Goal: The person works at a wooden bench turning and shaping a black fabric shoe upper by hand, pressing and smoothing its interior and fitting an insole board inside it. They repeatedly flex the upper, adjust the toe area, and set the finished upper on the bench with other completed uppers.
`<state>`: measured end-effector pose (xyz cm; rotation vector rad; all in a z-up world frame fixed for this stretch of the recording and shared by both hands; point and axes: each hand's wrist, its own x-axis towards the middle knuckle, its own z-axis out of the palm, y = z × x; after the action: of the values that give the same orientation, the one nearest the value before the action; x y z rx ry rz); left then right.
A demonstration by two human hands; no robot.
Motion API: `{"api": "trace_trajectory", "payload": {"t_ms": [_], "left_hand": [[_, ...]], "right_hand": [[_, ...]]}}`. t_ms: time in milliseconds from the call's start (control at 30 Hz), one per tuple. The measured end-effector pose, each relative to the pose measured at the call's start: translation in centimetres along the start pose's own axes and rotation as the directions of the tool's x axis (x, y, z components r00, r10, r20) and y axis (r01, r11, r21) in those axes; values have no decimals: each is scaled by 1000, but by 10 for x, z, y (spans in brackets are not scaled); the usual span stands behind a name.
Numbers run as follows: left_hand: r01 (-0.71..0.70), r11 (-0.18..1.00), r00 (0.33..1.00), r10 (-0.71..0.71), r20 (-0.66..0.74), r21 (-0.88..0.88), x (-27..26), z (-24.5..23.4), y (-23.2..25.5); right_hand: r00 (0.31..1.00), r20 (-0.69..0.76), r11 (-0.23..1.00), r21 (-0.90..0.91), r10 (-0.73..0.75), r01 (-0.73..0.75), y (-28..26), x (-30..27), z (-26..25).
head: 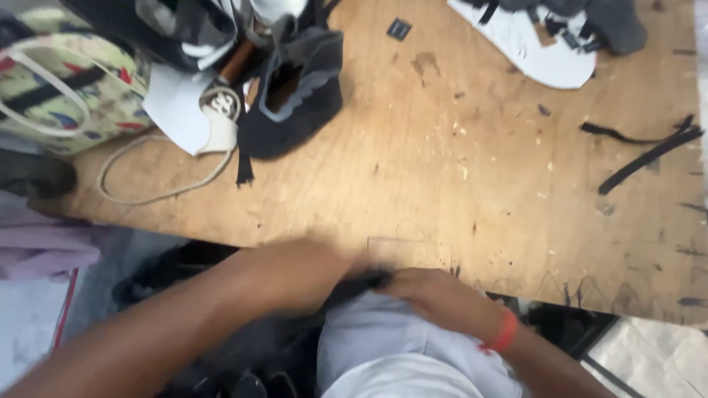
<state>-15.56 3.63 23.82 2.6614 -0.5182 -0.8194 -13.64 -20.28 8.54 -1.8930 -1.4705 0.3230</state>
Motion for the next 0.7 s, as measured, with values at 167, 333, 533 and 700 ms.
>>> {"api": "trace_trajectory", "payload": {"t_ms": [167, 333, 533, 700], "left_hand": [[269, 960, 889, -215, 404, -82, -68, -3, -18], [168, 986, 843, -132, -522, 21, 40, 20, -152], [205, 953, 509, -299, -807, -224, 149, 11, -197], [359, 917, 534, -355, -767, -174, 182, 12, -219]], "right_hand": [[741, -150, 737, 343, 655, -582, 29, -51, -12], [496, -122, 433, 690, 859, -580, 53, -66, 11], [489, -82, 416, 656, 869, -629, 44, -92, 29], [420, -69, 374, 600, 905, -707, 30, -91, 17]]}}
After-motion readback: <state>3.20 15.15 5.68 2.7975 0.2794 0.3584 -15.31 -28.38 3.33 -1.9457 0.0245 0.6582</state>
